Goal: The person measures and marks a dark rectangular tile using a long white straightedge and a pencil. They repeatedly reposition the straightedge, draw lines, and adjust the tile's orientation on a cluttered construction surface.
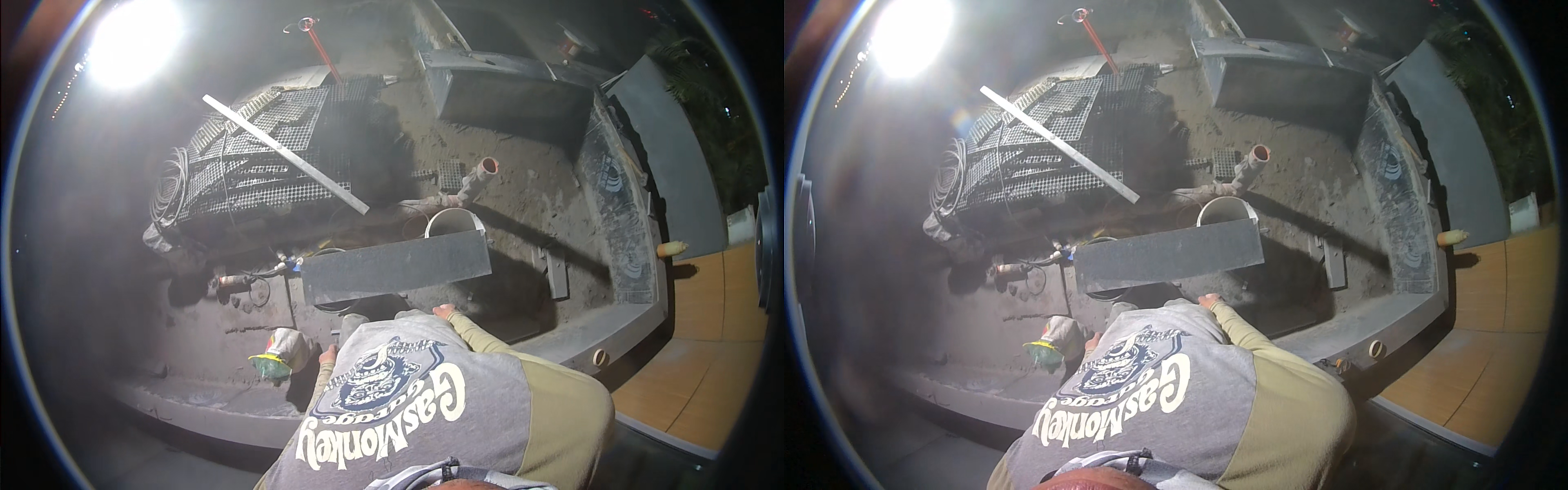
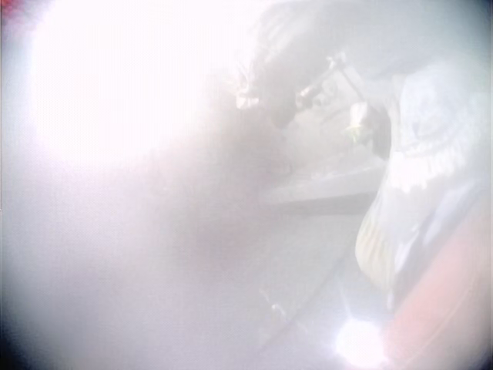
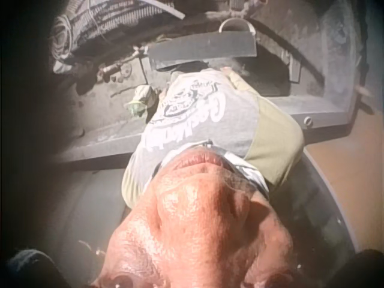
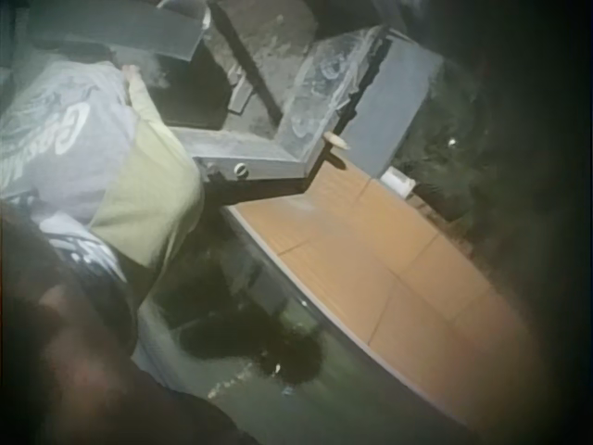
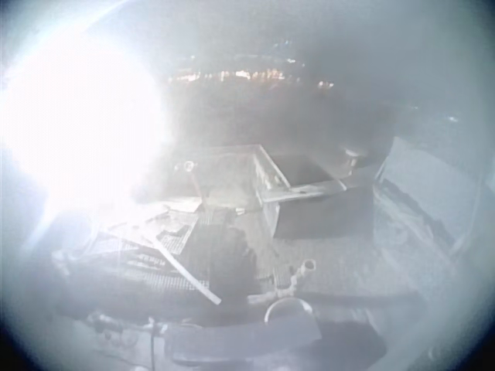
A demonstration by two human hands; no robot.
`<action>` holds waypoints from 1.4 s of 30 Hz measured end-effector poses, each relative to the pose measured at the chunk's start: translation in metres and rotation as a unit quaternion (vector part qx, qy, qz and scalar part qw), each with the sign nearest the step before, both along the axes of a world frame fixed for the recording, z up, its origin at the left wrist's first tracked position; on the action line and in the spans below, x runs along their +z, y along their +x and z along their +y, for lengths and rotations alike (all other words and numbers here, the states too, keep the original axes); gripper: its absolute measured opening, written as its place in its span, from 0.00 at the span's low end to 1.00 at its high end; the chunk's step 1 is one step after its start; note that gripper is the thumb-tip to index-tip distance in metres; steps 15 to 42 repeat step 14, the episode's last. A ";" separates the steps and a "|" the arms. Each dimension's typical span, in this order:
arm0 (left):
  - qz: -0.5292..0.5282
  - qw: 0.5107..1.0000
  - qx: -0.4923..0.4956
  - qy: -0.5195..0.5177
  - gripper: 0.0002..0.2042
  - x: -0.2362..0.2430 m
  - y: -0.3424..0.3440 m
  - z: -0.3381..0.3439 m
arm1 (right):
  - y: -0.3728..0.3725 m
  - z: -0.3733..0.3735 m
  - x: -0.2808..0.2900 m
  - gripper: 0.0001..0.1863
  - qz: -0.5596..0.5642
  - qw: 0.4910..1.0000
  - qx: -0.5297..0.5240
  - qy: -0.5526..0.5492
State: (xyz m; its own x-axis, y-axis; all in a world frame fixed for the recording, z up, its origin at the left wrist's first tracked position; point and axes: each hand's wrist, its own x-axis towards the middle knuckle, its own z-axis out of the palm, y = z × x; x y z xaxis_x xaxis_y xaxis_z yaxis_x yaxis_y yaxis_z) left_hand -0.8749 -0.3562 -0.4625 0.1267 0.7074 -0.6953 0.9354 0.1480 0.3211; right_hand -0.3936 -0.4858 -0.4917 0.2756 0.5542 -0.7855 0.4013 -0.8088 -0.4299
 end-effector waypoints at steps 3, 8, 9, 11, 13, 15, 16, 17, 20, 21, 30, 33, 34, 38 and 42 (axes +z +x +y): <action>0.000 0.997 -0.068 0.048 0.15 0.000 -0.003 -0.004 | 0.001 0.003 0.004 0.33 -0.042 0.998 0.035 -0.003; -0.006 0.999 0.032 -0.034 0.18 0.019 -0.011 0.027 | 0.000 0.035 0.007 0.30 -0.019 0.990 0.136 0.039; 0.001 1.000 -0.017 -0.021 0.18 0.034 -0.020 0.034 | -0.004 0.050 0.009 0.29 -0.010 0.986 0.157 0.062; 0.018 0.960 -0.279 -0.022 0.16 0.071 0.008 0.044 | 0.007 0.023 -0.002 0.28 -0.023 0.999 0.041 0.005; 0.016 0.871 -0.490 -0.015 0.15 0.150 0.062 0.061 | 0.021 -0.030 -0.021 0.28 -0.025 0.997 -0.055 -0.037; 0.024 0.855 -0.518 -0.007 0.15 0.184 0.072 0.071 | 0.016 -0.030 -0.030 0.29 -0.015 0.997 -0.073 -0.023; 0.024 0.855 -0.518 -0.007 0.15 0.184 0.072 0.071 | 0.016 -0.030 -0.030 0.29 -0.015 0.997 -0.073 -0.023; 0.024 0.855 -0.518 -0.007 0.15 0.184 0.072 0.071 | 0.016 -0.030 -0.030 0.29 -0.015 0.997 -0.073 -0.023; 0.024 0.855 -0.518 -0.007 0.15 0.184 0.072 0.071 | 0.016 -0.030 -0.030 0.29 -0.015 0.997 -0.073 -0.023; 0.024 0.855 -0.518 -0.007 0.15 0.184 0.072 0.071 | 0.016 -0.030 -0.030 0.29 -0.015 0.997 -0.073 -0.023; 0.024 0.855 -0.518 -0.007 0.15 0.184 0.072 0.071 | 0.016 -0.030 -0.030 0.29 -0.015 0.997 -0.073 -0.023; 0.024 0.855 -0.518 -0.007 0.15 0.184 0.072 0.071 | 0.016 -0.030 -0.030 0.29 -0.015 0.997 -0.073 -0.023; 0.024 0.855 -0.518 -0.007 0.15 0.184 0.072 0.071 | 0.016 -0.030 -0.030 0.29 -0.015 0.997 -0.073 -0.023; 0.024 0.855 -0.518 -0.007 0.15 0.184 0.072 0.071 | 0.016 -0.030 -0.030 0.29 -0.015 0.997 -0.073 -0.023; 0.024 0.855 -0.518 -0.007 0.15 0.184 0.072 0.071 | 0.016 -0.030 -0.030 0.29 -0.015 0.997 -0.073 -0.023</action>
